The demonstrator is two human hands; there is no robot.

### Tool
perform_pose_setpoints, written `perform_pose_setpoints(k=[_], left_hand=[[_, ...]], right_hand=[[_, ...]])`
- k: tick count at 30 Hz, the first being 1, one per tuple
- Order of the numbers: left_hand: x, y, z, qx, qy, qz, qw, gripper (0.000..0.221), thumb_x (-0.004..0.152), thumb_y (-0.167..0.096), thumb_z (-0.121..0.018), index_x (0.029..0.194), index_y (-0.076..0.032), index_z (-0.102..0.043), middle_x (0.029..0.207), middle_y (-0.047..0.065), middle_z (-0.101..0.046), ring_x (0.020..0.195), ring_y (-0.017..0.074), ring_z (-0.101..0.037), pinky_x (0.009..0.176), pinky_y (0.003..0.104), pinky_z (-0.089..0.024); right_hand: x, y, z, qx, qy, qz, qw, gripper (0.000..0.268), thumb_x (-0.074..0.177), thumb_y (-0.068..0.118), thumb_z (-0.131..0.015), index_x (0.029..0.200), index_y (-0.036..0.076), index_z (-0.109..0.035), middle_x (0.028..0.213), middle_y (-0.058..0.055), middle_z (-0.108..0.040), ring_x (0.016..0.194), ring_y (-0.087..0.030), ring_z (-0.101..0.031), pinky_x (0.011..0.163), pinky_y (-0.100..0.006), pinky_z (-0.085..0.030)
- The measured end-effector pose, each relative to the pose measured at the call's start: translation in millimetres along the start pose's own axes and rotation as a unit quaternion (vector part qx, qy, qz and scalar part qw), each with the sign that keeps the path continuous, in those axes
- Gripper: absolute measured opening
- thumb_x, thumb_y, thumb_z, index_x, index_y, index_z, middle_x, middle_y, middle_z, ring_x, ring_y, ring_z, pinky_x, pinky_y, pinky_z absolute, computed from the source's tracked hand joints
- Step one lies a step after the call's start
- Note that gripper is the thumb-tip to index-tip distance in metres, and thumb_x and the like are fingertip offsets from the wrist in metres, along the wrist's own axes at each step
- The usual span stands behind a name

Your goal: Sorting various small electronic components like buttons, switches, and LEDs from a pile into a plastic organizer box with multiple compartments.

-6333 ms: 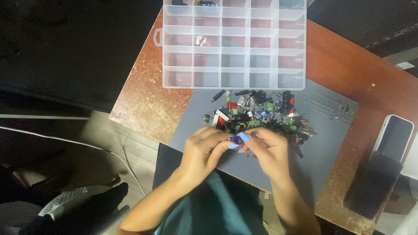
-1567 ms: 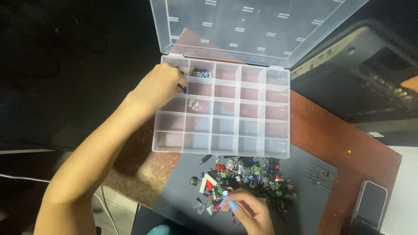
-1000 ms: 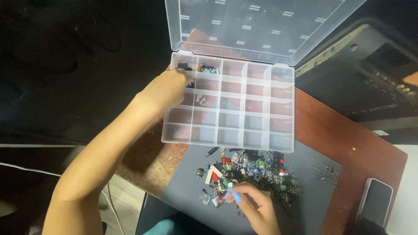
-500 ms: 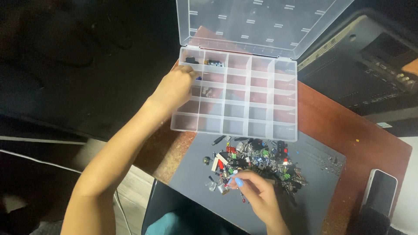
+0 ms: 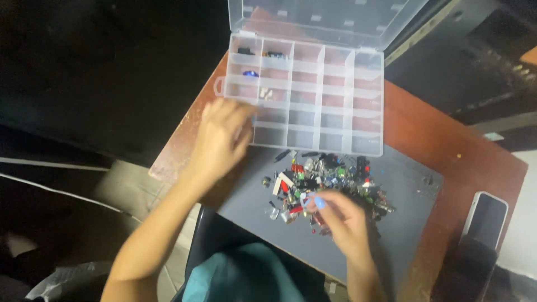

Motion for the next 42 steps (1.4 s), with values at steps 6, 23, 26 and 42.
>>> perform_pose_setpoints(k=[6,23,26,42], left_hand=[[-72,-30,-34,-0.073,0.015,0.064,0.995,0.018,0.092,-0.015,-0.077,0.110,-0.017,-0.080,0.100,0.002,-0.074,0.100,0.0237,-0.064,0.085,0.036,-0.047],[-109,-47,-58,0.030,0.048,0.066,0.996,0.028,0.096,-0.031,-0.077,0.121,-0.019,-0.073,0.115,0.003,-0.068,0.107,0.0252,-0.062,0.087,0.039,-0.045],[-117,-54,-75,-0.001,0.053,0.062,0.997,0.028,0.098,-0.033,-0.074,0.122,-0.018,-0.073,0.119,0.006,-0.069,0.113,0.0265,-0.061,0.089,0.038,-0.045],[-131,-53,-65,-0.037,-0.005,0.077,0.996,0.025,0.098,-0.014,-0.070,0.123,-0.012,-0.073,0.123,0.013,-0.069,0.115,0.0331,-0.064,0.093,0.043,-0.050]], right_hand=[[3,-2,17,0.001,-0.090,-0.011,0.996,0.024,0.100,0.015,-0.067,0.112,-0.002,-0.079,0.088,-0.021,-0.081,0.089,-0.030,-0.080,0.087,-0.045,-0.061],[-19,37,-21,-0.373,-0.030,0.134,0.918,0.027,0.092,0.005,-0.077,0.117,-0.003,-0.074,0.118,-0.021,-0.071,0.129,-0.045,-0.061,0.106,-0.056,-0.051],[-25,35,-28,-0.383,-0.042,0.133,0.913,0.025,0.091,0.003,-0.075,0.115,-0.005,-0.074,0.121,-0.020,-0.070,0.132,-0.044,-0.059,0.106,-0.053,-0.053],[-22,20,-28,-0.397,-0.084,0.158,0.900,0.024,0.091,0.008,-0.077,0.115,0.007,-0.077,0.124,-0.010,-0.070,0.135,-0.038,-0.058,0.111,-0.053,-0.050]])
Point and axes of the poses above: each hand's wrist, its own x-axis towards the middle knuckle, its own z-axis out of the back of the hand, y = z × x, the point moved 7 cm from there along x, towards the middle knuckle
